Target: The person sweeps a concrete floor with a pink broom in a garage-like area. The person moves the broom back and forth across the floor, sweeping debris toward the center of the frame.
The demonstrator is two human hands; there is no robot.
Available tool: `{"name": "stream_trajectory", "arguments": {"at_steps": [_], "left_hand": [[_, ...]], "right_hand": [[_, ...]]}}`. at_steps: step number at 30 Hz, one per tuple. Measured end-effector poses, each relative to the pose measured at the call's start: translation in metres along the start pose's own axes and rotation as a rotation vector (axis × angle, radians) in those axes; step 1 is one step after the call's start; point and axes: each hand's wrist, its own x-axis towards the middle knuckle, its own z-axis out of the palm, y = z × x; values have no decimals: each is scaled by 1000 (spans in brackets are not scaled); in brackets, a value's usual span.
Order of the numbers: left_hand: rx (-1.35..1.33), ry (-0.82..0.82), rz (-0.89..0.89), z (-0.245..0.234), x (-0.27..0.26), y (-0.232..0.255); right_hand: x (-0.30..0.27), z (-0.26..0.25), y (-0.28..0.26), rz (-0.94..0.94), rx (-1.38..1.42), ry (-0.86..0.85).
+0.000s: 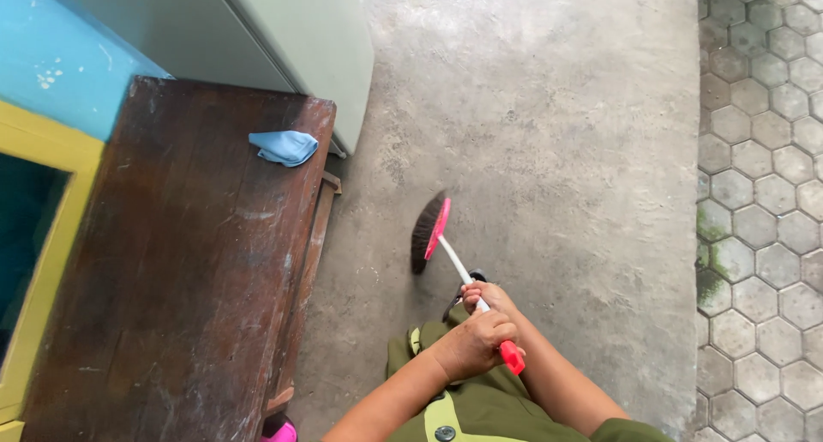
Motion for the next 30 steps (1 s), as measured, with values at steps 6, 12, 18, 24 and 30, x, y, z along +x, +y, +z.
{"name": "stream_trajectory", "arguments": {"at_steps": [6,12,18,24,30], "left_hand": [[-91,13,32,-37,30,11],[132,34,-104,-30,39,-4],[225,0,-234,-23,50,-40],[46,23,-143,-23,88,-55],[-162,0,-31,-37,129,-53]], "right_hand": [[-34,43,-13,-124,-34,104],[-18,78,-29,-15,38,-28],[21,93,-46,211,122,-100],[35,49,-96,95,53,-32],[-21,60,-127,-150,56,100]]}}
